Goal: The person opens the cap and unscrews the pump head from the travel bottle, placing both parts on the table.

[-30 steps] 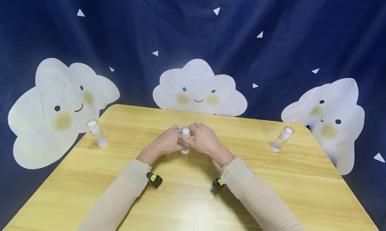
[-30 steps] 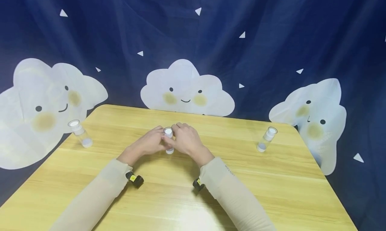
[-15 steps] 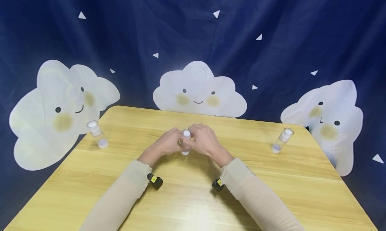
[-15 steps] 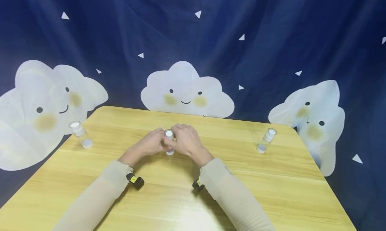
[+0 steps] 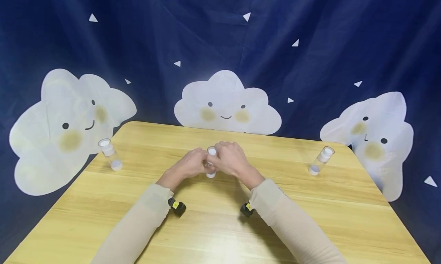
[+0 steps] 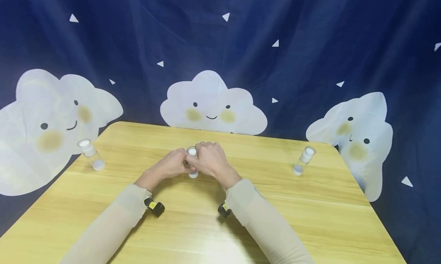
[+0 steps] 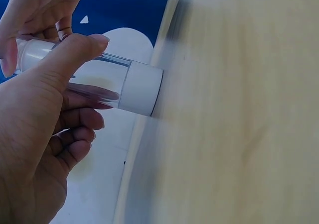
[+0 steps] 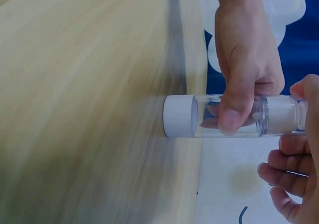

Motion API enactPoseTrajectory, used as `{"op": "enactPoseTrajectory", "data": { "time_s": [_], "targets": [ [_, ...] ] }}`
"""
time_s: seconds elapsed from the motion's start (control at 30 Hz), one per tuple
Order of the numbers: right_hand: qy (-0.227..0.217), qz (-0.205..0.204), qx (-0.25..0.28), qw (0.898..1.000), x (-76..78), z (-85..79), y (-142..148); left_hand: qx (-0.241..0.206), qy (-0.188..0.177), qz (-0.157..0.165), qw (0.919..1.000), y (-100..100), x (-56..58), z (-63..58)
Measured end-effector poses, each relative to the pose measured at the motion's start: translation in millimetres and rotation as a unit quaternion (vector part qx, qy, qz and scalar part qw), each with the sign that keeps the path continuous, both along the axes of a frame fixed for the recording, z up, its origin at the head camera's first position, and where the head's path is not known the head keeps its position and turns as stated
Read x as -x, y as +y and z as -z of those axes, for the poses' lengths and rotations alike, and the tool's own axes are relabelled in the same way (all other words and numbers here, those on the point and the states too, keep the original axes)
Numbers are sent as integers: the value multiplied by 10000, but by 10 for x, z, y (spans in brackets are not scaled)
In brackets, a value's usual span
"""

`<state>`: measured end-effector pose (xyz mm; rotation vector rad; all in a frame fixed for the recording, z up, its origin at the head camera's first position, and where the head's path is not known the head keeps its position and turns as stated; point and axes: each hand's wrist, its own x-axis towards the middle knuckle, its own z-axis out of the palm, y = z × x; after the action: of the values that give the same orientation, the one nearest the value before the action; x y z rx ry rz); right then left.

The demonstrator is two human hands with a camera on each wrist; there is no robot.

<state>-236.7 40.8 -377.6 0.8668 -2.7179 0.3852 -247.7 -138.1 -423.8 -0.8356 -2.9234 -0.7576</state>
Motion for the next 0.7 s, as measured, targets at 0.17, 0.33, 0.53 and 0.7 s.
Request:
{"op": "enactPoseTrajectory", "data": {
  "time_s": [0.17,0.33,0.53,0.7],
  "targets": [
    [32,-30,-77,10000,11,0,3,47,41,-7,10000,5,-9,-6],
    [23,-56,-57,10000,6,3,19,88,26,-9,10000,7,-19,-9],
    [213,-202,69,9995,-3,-55,18,-55,-35,7,10000,-5,-24,-14],
    [804,-401,701,9935,-6,-252,52,-98,55,3,9999,-12,-20,0]
  ]
}}
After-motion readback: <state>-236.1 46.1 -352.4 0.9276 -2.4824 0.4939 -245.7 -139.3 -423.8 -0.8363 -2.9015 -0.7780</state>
